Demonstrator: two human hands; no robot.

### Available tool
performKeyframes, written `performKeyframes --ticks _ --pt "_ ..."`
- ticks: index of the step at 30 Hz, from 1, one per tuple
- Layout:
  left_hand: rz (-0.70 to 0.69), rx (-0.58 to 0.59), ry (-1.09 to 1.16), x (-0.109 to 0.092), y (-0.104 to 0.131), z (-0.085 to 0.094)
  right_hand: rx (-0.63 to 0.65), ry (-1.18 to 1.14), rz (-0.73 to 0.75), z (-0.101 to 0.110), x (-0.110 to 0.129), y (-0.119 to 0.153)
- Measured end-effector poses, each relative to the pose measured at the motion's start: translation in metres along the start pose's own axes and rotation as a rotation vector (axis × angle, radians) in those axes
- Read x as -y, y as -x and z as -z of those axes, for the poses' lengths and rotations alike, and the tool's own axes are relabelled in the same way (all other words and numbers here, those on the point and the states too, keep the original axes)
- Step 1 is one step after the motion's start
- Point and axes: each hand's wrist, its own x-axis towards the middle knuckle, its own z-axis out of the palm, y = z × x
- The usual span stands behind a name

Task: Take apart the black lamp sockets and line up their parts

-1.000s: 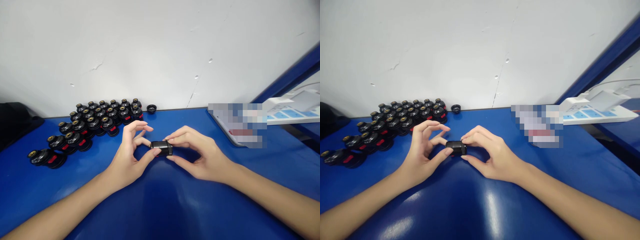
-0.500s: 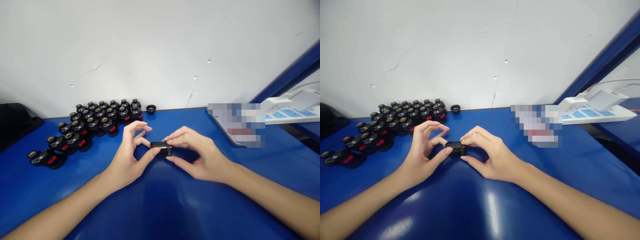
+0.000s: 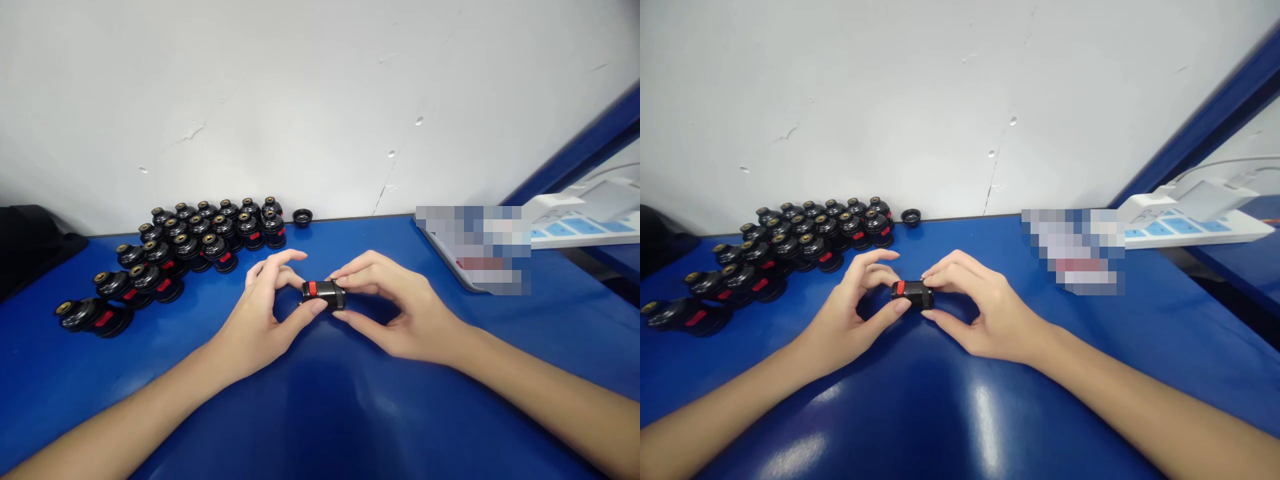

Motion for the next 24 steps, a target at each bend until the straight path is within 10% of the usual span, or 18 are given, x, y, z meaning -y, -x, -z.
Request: performKeyframes --ticks 24 --pt "-0.098 -0.067 -0.124 -0.0028 -0.0017 0.0043 -0.002 -0.036 0.005 0.0001 0.0004 -0.0006"
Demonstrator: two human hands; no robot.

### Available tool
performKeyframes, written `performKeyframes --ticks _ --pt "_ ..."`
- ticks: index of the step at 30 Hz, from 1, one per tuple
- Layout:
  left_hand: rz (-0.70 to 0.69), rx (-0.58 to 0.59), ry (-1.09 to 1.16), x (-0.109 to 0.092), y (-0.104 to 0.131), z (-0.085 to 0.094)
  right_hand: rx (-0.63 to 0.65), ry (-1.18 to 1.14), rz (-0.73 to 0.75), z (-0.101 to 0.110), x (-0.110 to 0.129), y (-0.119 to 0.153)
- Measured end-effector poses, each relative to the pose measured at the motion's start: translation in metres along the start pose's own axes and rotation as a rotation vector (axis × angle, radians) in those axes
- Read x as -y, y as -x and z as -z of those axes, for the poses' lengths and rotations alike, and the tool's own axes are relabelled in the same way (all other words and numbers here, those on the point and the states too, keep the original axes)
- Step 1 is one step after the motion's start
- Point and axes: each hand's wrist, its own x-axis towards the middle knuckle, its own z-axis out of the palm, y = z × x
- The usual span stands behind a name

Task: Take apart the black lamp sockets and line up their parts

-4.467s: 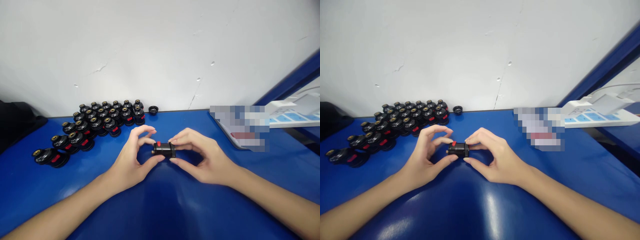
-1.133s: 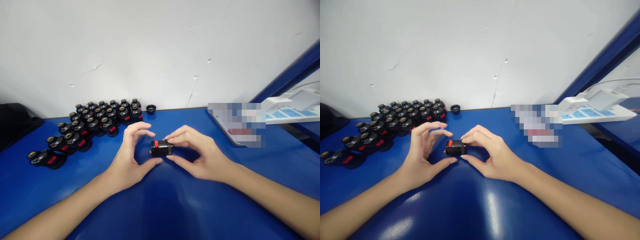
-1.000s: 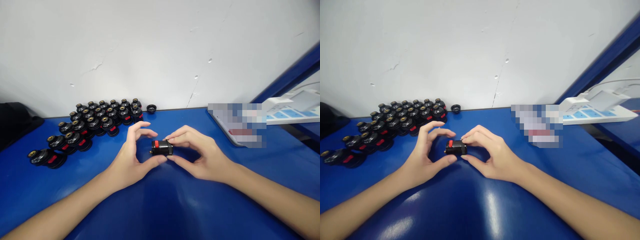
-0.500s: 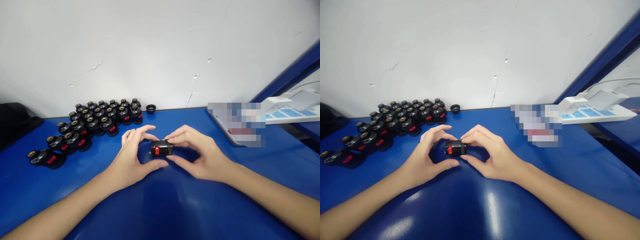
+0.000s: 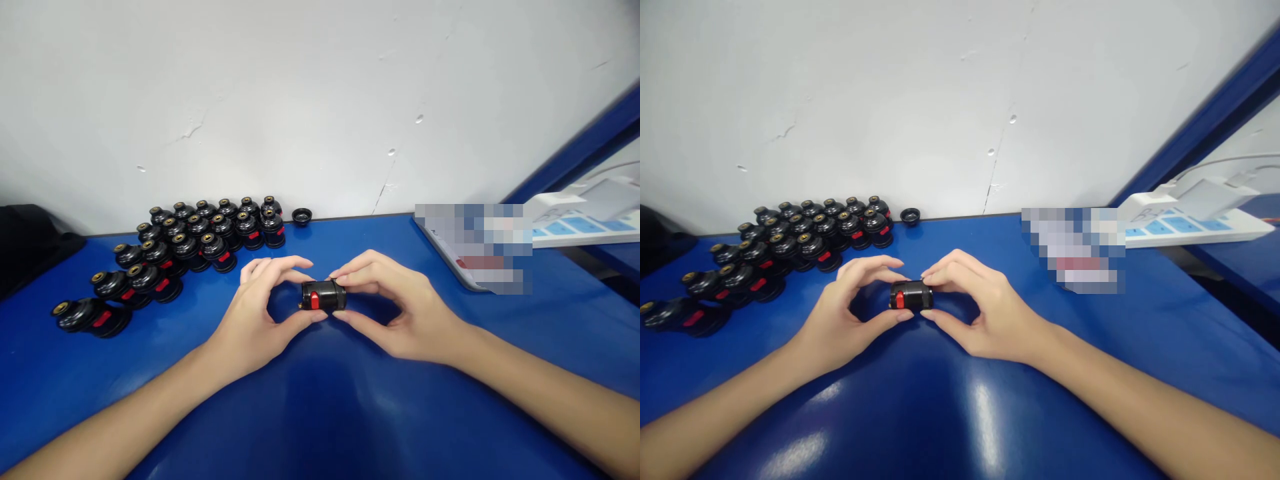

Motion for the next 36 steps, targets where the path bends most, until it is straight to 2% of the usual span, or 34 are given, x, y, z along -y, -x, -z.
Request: performKeyframes --ticks 10,16,22,25,30,36 --pt "-0.023 -0.004 -0.079 -0.0048 0.0009 0.0033 0.022 -0.075 -0.081 -0.0011 0.0025 0.0011" --pt "0.069 -0.014 -0.025 -0.0044 0.0033 0.001 0.014 -0.11 -0.14 -0.0023 0.0029 -0.0011" --pt "0.128 -0.105 0.093 -0.0003 0.0033 -0.003 0.064 0.063 -0.116 0.0013 0.0039 -0.0026" --pt "0.143 -0.113 0.096 -0.0005 0.0029 -0.0036 0.068 0.155 -0.086 0.0016 0.0044 -0.0024" --pt "0.114 -0.08 0.081 -0.0012 0.0034 -0.003 0.003 0.246 -0.125 -0.0004 0.002 -0.0029" --pt "0.049 0.01 0.039 0.0011 0.0034 -0.0017 0.121 0.312 -0.154 0.0037 0.0006 -0.0084"
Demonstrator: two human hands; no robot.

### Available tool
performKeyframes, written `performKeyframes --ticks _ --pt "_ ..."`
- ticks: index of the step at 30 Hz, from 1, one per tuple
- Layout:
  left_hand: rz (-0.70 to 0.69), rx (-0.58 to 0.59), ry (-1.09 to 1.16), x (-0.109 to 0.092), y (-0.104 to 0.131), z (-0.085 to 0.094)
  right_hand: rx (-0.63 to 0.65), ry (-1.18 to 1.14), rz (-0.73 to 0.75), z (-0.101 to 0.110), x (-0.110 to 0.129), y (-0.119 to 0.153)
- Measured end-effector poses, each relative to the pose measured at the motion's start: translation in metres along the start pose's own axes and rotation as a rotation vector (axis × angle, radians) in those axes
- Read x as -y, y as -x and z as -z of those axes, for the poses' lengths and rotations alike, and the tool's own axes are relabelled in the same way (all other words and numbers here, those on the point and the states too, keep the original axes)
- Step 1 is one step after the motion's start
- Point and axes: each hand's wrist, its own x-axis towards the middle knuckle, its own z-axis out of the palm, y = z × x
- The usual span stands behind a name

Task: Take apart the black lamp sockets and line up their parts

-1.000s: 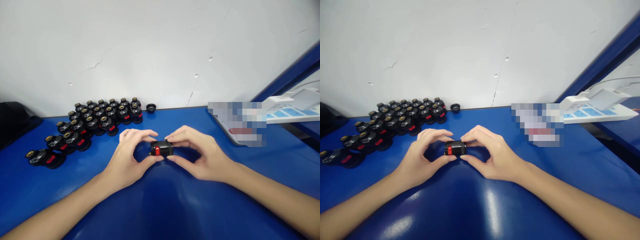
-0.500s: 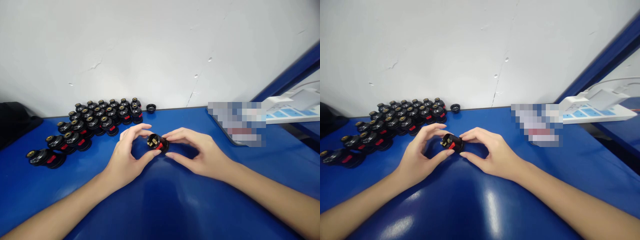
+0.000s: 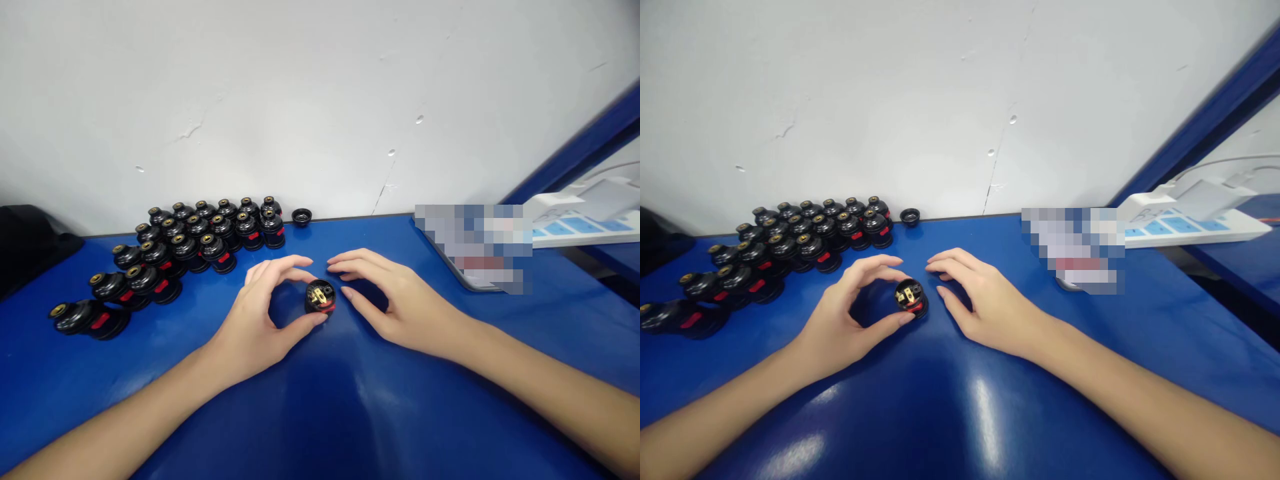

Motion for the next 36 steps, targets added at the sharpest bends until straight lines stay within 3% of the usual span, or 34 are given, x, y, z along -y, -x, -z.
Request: performKeyframes --ticks 6,11,17,21,30,36 --pt "-0.04 0.017 -0.024 0.002 0.0 0.001 0.136 0.063 -0.041 0.009 0.0 -0.008" --pt "-0.068 0.039 -0.03 0.0 -0.002 0.001 0.171 0.124 -0.023 0.013 -0.007 -0.032" --pt "-0.096 0.08 0.012 -0.006 -0.001 0.008 0.158 0.282 0.057 -0.004 -0.019 -0.071" --pt "-0.091 0.134 0.094 -0.007 0.0 0.012 0.161 0.338 0.054 -0.017 -0.023 -0.083" --pt "0.131 -0.076 0.087 0.005 -0.005 0.001 0.153 0.272 -0.003 -0.001 -0.018 -0.073" --pt "0.239 -0.155 0.206 0.01 -0.007 -0.002 0.056 -0.107 -0.145 0.016 -0.008 -0.057"
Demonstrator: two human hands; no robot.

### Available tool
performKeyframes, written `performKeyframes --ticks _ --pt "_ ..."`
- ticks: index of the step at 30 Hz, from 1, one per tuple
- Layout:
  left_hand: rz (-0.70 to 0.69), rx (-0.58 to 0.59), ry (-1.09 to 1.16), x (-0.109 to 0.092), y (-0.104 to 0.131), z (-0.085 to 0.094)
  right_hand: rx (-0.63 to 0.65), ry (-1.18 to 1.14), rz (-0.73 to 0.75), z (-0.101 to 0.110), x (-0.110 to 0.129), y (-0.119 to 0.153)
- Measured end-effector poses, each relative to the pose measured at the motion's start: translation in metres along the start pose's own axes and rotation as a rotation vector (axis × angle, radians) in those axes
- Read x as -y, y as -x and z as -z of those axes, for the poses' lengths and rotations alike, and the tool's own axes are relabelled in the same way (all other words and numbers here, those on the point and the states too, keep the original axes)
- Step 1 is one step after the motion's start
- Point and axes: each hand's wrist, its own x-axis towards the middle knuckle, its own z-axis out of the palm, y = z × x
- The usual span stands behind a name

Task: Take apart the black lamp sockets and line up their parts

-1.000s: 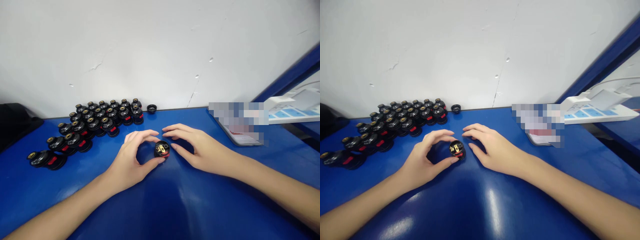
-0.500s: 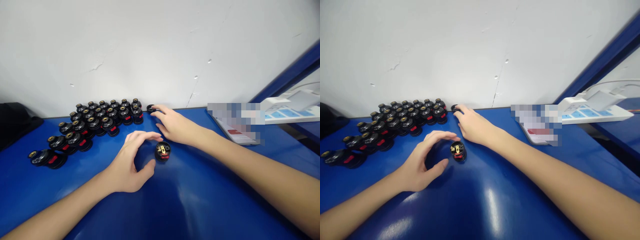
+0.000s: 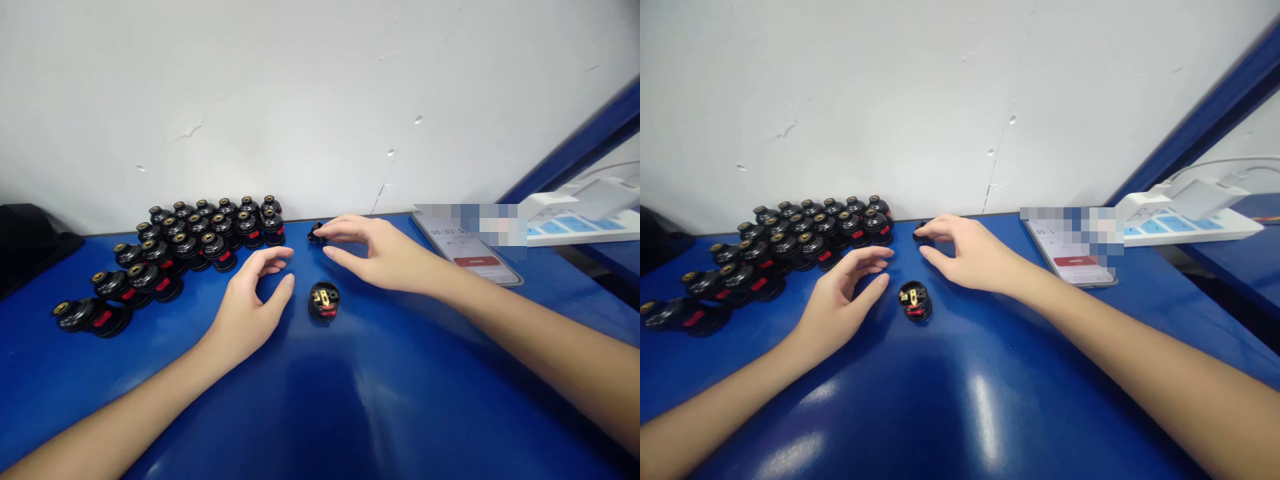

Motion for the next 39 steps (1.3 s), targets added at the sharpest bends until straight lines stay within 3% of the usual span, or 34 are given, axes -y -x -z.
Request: performKeyframes --ticks 6,15,18,22,27,29,34,39 --pt "0.034 -0.017 0.144 -0.001 -0.002 -0.002 0.026 -0.476 -0.162 0.001 0.017 0.011" --pt "0.031 -0.086 0.217 -0.006 -0.003 -0.001 0.044 -0.663 -0.173 -0.012 0.039 0.027" --pt "0.036 -0.095 0.233 -0.006 -0.003 -0.001 0.032 -0.628 -0.187 -0.014 0.038 0.03" --pt "0.06 -0.137 0.228 -0.004 -0.004 -0.001 -0.101 -0.411 -0.207 -0.013 0.026 0.041" --pt "0.067 -0.172 0.202 -0.005 -0.005 0.001 0.081 -0.147 -0.1 -0.016 0.016 0.061" --pt "0.067 -0.176 0.197 -0.006 -0.005 0.001 0.097 -0.069 -0.069 -0.02 0.018 0.064" --pt "0.062 -0.189 0.175 -0.009 -0.005 0.002 -0.027 -0.068 -0.039 -0.033 0.02 0.061" --pt "0.056 -0.131 0.119 -0.011 -0.003 0.003 -0.152 -0.075 0.031 -0.032 0.019 0.061"
